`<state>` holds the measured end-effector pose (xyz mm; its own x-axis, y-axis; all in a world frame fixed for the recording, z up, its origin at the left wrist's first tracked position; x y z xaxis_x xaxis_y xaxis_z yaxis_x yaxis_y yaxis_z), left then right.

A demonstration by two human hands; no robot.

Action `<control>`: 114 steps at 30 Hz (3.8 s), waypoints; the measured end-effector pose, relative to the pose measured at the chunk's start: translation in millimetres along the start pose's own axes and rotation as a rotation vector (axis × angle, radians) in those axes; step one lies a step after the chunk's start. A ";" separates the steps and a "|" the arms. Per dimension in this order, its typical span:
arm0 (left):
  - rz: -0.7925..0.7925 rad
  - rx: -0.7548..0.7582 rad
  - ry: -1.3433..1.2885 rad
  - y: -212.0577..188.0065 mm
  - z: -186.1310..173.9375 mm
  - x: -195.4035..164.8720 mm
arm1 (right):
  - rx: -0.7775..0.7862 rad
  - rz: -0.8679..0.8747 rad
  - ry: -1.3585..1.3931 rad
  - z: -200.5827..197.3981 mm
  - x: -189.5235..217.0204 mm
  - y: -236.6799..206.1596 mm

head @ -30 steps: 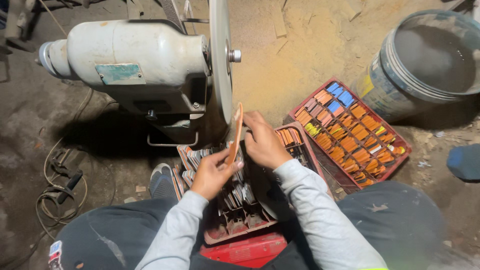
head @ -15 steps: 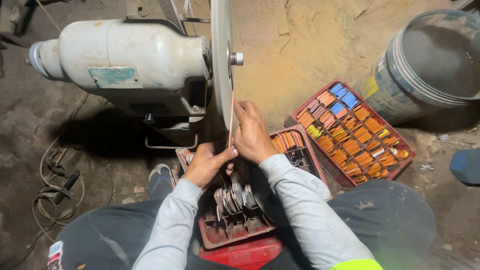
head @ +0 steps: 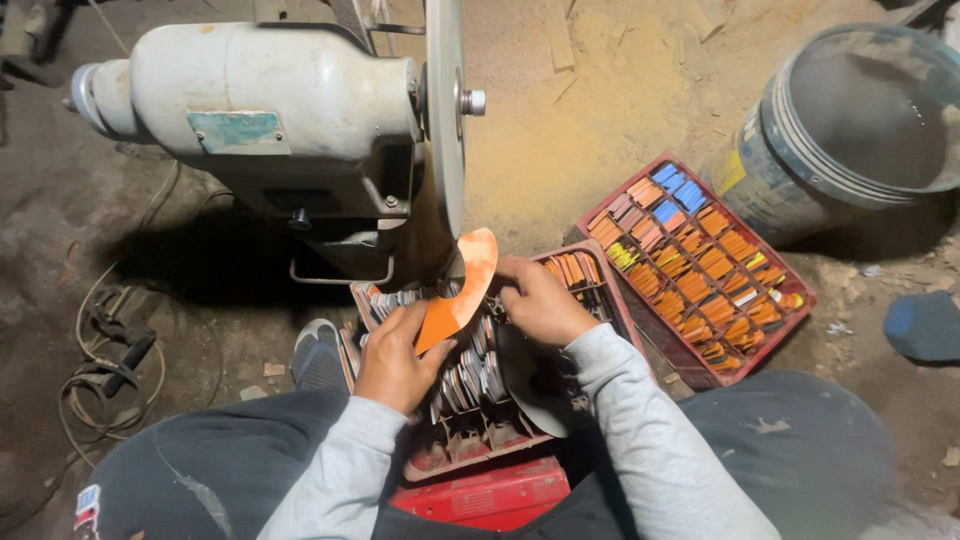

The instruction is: The person sits at a disc sander and sands the edges of small curved sandal components, holding each piece against the spinning disc by hand. They sand pieces one at a time, turn pieces over to sand both sides, and place finished pieces into a compartment tray on their lap with other cut components.

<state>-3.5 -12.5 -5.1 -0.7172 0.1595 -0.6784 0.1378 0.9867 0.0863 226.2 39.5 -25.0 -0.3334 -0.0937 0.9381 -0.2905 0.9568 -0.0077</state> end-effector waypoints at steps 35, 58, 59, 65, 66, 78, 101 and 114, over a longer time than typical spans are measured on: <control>-0.284 0.289 -0.896 49.1 39.0 13.9 | -0.229 -0.184 -0.242 11.6 20.2 46.7; 0.003 -0.014 -0.078 -15.5 -1.9 9.2 | 0.112 -0.186 -0.130 -23.2 56.8 -22.7; 0.005 -0.017 -0.078 -15.3 -4.0 6.1 | 0.105 -0.189 -0.109 -24.7 57.3 -23.1; -0.013 0.024 -0.151 -6.1 -2.6 -2.3 | 0.014 -0.108 -0.071 -19.8 54.1 -12.7; -0.080 0.079 -0.199 -3.4 0.8 -1.3 | -0.029 -0.125 -0.091 -17.7 53.1 -9.6; -0.388 0.344 -1.051 71.1 30.1 8.2 | -0.310 -0.190 -0.301 11.6 29.6 74.2; -0.054 0.173 -0.343 -37.4 50.0 -48.0 | 0.294 0.033 -0.295 -15.5 51.4 -43.5; 0.184 0.039 -0.121 3.4 18.6 -43.9 | 0.040 0.260 0.040 -61.8 51.4 -8.2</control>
<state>41.2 -16.8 11.4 -0.5905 0.3291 -0.7369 0.2865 0.9391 0.1899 266.9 43.8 44.7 -0.3661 0.1651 0.9158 -0.2354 0.9357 -0.2628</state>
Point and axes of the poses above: each hand's wrist, its own y-axis towards the middle knuckle, its own z-axis out of the palm, x = y × z, the point moved 1 cm from there along y, towards the middle knuckle, and after that the axes turned 3 degrees about -x, right-handed, at the moved point
